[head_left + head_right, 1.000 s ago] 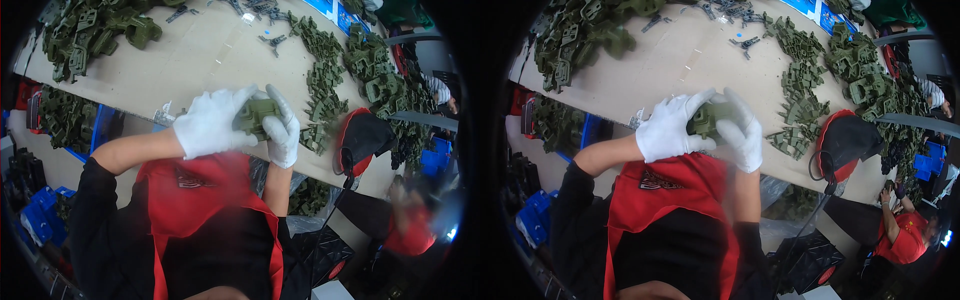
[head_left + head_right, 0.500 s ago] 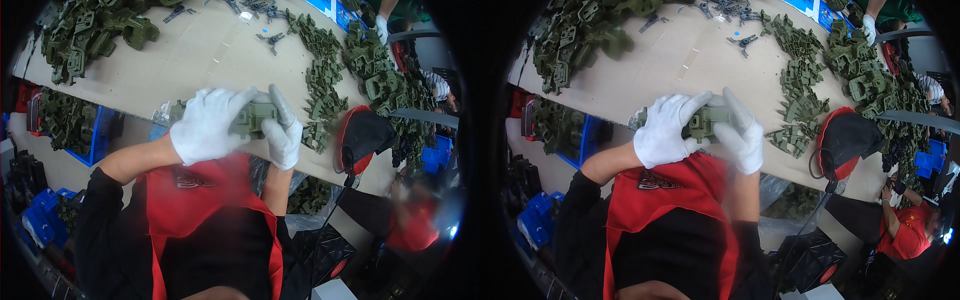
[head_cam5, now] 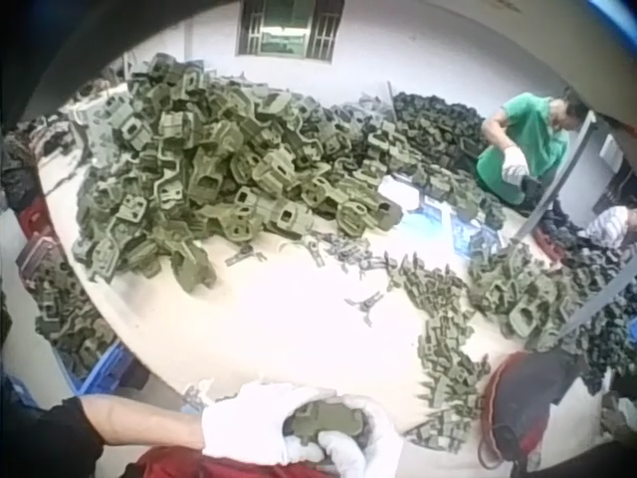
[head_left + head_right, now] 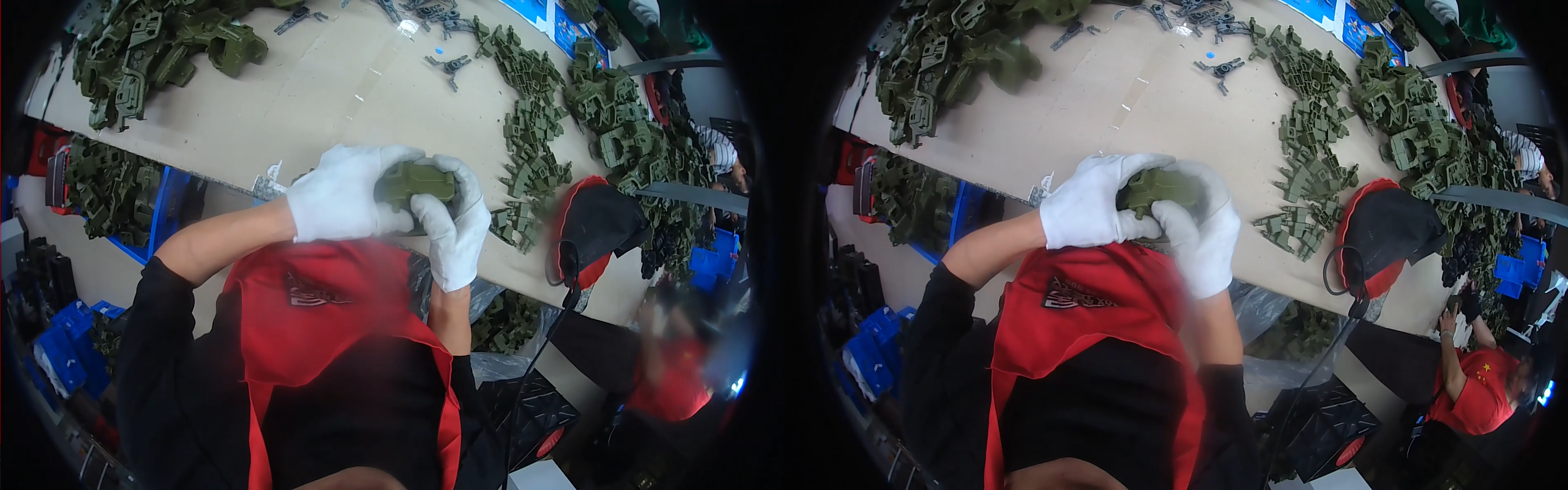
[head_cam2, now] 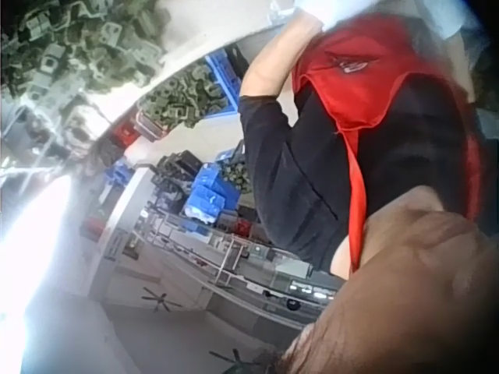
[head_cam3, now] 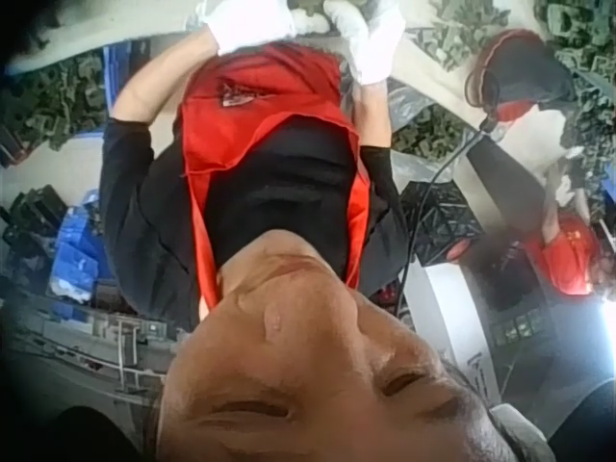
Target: The person assembles green plastic toy gun components by hand at a factory workstation.
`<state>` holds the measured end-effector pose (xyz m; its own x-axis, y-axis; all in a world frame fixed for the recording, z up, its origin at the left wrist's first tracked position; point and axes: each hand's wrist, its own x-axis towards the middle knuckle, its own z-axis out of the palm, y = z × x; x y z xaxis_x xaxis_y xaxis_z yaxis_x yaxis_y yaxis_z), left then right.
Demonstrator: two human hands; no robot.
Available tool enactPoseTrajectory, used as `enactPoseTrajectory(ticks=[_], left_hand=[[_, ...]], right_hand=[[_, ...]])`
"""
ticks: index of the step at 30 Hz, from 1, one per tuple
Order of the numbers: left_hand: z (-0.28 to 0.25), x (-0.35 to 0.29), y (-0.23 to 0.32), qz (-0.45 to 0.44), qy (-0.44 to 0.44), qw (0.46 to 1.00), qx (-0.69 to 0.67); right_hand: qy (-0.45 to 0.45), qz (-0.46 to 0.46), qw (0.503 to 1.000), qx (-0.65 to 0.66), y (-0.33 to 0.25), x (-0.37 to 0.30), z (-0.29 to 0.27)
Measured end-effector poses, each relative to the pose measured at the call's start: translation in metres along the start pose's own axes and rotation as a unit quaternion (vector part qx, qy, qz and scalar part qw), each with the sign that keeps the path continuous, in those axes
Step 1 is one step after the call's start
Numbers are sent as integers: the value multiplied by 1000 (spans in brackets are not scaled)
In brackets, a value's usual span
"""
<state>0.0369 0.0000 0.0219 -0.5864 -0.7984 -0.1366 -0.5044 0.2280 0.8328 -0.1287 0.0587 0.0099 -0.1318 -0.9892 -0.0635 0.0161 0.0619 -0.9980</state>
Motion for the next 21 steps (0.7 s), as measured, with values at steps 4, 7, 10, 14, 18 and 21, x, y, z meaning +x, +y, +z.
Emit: enactPoseTrajectory(ticks=[4, 7, 10, 14, 18, 21], left_hand=[[-11, 8, 1, -64, -68, 992, -84], [-9, 6, -10, -25, -66, 992, -102], [-9, 5, -13, -26, -93, 987, -127], [-5, 1, -16, 6, -64, 984, -164], [-9, 2, -9, 26, -80, 991, -104], [-10, 7, -10, 7, -101, 991, -91]], right_hand=[[-77, 52, 996, 8, 7, 13, -14], [-156, 28, 987, -14, -1, 10, -22], [-104, 73, 992, 15, 3, 9, -14], [-63, 92, 994, 24, 2, 9, -13], [-44, 60, 997, -37, 1, 3, -11], [-23, 45, 999, -20, 6, 7, -9]])
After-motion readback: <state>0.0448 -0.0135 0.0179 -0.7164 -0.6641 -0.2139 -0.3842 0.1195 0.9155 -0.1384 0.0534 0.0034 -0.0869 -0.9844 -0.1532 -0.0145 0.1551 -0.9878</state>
